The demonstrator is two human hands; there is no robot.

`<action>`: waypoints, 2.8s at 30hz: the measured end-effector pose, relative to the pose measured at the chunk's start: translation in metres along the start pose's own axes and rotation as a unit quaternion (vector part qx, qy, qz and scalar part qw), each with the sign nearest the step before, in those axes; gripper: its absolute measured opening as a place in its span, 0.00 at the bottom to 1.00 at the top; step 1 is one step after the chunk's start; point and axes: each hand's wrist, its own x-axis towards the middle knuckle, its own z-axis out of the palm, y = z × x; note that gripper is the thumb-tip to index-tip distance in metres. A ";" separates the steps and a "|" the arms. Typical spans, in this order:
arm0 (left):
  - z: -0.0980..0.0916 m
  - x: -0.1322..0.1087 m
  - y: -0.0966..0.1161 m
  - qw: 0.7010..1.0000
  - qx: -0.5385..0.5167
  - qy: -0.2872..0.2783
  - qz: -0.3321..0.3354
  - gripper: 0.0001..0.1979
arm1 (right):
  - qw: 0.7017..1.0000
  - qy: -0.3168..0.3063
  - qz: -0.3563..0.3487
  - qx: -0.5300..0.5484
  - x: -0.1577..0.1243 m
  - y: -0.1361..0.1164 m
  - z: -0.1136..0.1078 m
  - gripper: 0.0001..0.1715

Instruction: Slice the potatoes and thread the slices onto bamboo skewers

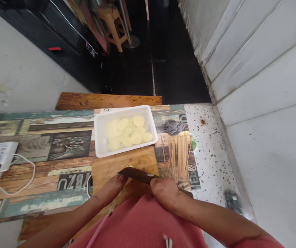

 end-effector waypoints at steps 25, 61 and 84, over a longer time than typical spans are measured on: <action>0.003 0.000 -0.007 0.994 0.087 0.011 0.058 0.28 | 0.999 0.014 -0.006 0.039 0.023 0.010 0.042 0.09; -0.009 -0.005 -0.011 0.980 0.069 0.186 0.018 0.18 | 0.996 0.037 0.023 0.080 -0.007 0.013 0.031 0.10; 0.012 -0.004 0.010 0.991 0.123 0.028 0.044 0.20 | 0.999 -0.005 -0.014 0.028 0.007 0.006 0.000 0.09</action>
